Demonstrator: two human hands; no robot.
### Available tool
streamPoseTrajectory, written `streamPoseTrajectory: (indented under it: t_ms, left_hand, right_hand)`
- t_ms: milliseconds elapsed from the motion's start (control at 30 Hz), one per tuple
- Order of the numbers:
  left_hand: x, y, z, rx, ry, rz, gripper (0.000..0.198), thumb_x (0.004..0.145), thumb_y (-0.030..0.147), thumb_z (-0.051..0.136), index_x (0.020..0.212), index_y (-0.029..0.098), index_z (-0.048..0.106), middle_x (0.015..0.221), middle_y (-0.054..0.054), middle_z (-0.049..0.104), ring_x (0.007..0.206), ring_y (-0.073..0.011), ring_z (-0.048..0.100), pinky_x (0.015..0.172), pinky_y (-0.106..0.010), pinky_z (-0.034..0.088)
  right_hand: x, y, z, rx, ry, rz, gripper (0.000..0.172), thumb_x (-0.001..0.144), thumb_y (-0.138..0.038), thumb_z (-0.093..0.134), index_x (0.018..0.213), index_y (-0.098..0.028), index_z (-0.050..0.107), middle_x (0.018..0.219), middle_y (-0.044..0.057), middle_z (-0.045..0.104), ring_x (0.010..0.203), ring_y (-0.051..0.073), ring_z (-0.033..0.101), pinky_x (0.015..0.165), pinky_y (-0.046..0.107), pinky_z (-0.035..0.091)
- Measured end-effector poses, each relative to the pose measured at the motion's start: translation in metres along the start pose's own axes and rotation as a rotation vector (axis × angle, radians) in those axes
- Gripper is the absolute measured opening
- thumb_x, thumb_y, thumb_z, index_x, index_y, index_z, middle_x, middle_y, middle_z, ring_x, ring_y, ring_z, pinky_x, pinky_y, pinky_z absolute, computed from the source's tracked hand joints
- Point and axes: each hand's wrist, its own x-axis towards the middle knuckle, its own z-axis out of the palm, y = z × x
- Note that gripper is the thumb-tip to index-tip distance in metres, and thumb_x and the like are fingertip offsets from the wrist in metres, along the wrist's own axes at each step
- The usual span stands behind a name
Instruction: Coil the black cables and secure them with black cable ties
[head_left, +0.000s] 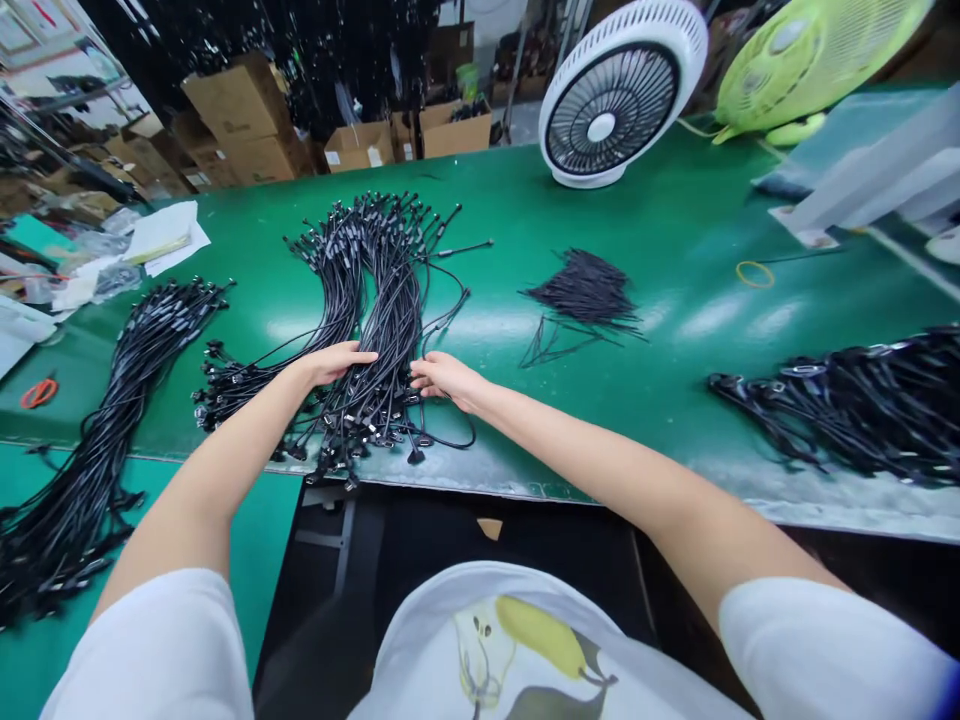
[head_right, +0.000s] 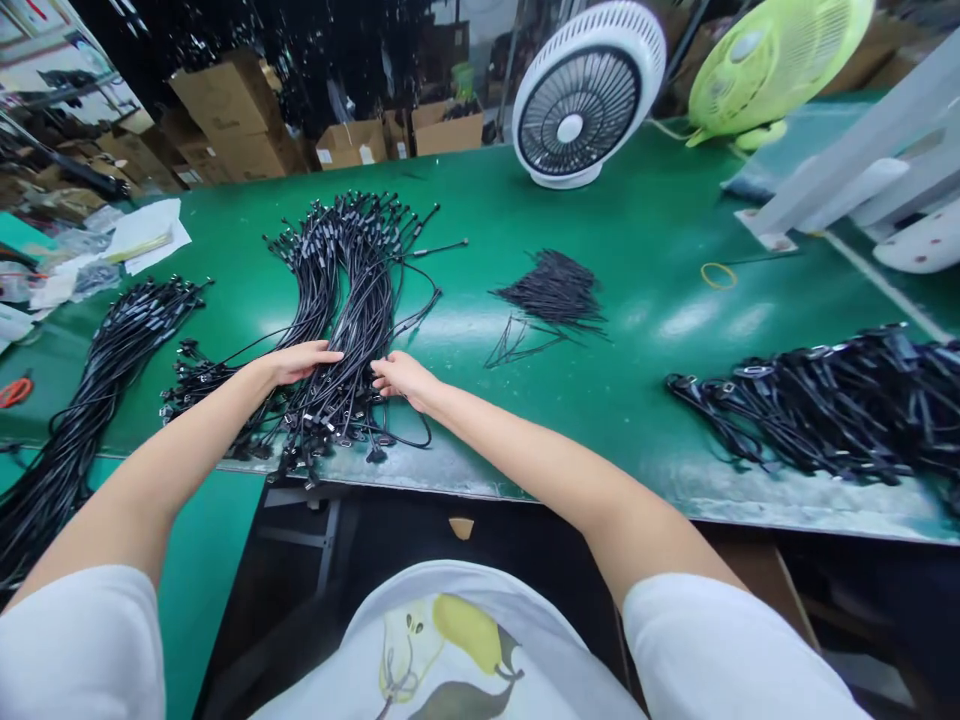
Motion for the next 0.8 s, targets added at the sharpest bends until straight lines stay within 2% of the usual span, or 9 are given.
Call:
streamPoseTrajectory:
  t_ms: [100,200,267,367,467,600,667,733,800]
  left_hand:
    - [-0.01,0.003,0.01,-0.027,-0.017,0.035,0.05,0.055,0.039,0.087,0.093,0.014,0.065,0.091,-0.01,0.075,0.089,-0.0246,0.069,0.086,-0.038,0.056]
    - [-0.016,0.023,0.016,-0.03,0.013,0.219,0.048,0.058,0.038,0.085,0.094,0.013,0.064,0.089,-0.008,0.073,0.084,-0.0221,0.068,0.085,-0.037,0.055]
    - [-0.021,0.041,0.015,-0.002,0.042,0.301,0.04,0.065,0.039,0.079,0.09,0.013,0.064,0.084,-0.006,0.072,0.078,-0.0194,0.066,0.082,-0.037,0.055]
    - [-0.03,0.063,0.007,0.134,0.104,0.298,0.024,0.075,0.035,0.069,0.084,0.015,0.063,0.078,-0.005,0.069,0.072,-0.0169,0.063,0.076,-0.034,0.055]
    - [-0.034,0.074,-0.006,0.496,0.292,0.312,0.007,0.076,0.021,0.065,0.077,0.016,0.06,0.071,-0.003,0.066,0.069,-0.0182,0.063,0.076,-0.034,0.055]
    - [-0.039,0.079,-0.033,0.961,0.558,0.27,0.003,0.079,0.013,0.06,0.08,0.015,0.06,0.072,-0.006,0.067,0.081,-0.0269,0.068,0.085,-0.044,0.053]
    - [-0.043,0.084,-0.048,1.049,0.673,0.284,0.007,0.084,0.014,0.056,0.089,0.012,0.06,0.081,-0.009,0.068,0.095,-0.0328,0.067,0.092,-0.054,0.049]
    - [-0.047,0.089,-0.056,1.081,0.734,0.318,0.013,0.088,0.014,0.051,0.099,0.009,0.058,0.088,-0.012,0.068,0.105,-0.0359,0.064,0.096,-0.062,0.043]
    - [-0.049,0.089,-0.056,1.11,0.765,0.359,0.015,0.093,0.013,0.046,0.102,0.008,0.056,0.093,-0.012,0.067,0.11,-0.033,0.062,0.099,-0.059,0.042]
  right_hand:
    - [0.015,-0.004,0.015,-0.037,-0.038,0.069,0.027,0.083,-0.038,0.068,0.083,-0.017,0.052,0.076,0.002,0.056,0.061,0.01,0.055,0.048,0.021,0.049]
    - [0.026,-0.016,0.025,-0.063,-0.076,0.093,0.035,0.079,-0.048,0.071,0.082,-0.016,0.056,0.074,0.002,0.058,0.059,0.009,0.051,0.05,0.022,0.049]
    - [0.032,-0.025,0.031,-0.039,-0.119,0.081,0.031,0.082,-0.047,0.069,0.085,-0.017,0.059,0.076,0.001,0.061,0.06,0.008,0.052,0.054,0.02,0.049]
    - [0.041,-0.03,0.037,0.012,-0.165,0.079,0.016,0.082,-0.03,0.068,0.088,-0.018,0.059,0.07,-0.001,0.061,0.058,0.007,0.052,0.054,0.018,0.049]
    - [0.046,-0.025,0.037,0.005,-0.148,0.103,0.01,0.078,-0.018,0.065,0.08,-0.016,0.055,0.055,-0.003,0.051,0.047,0.006,0.042,0.041,0.016,0.039]
    - [0.046,-0.013,0.021,-0.025,-0.129,0.107,0.012,0.075,-0.014,0.061,0.072,-0.016,0.049,0.049,-0.004,0.045,0.042,0.006,0.036,0.034,0.016,0.029]
    - [0.044,-0.008,0.011,-0.049,-0.12,0.102,0.014,0.076,-0.013,0.059,0.069,-0.016,0.047,0.049,-0.004,0.044,0.042,0.006,0.036,0.034,0.017,0.027]
    - [0.043,-0.005,0.007,-0.081,-0.108,0.082,0.015,0.079,-0.014,0.059,0.069,-0.016,0.047,0.051,-0.004,0.045,0.044,0.006,0.038,0.035,0.017,0.027]
    - [0.042,-0.003,0.01,-0.119,-0.095,0.039,0.015,0.081,-0.017,0.061,0.071,-0.016,0.05,0.055,-0.002,0.049,0.046,0.006,0.04,0.037,0.017,0.027]
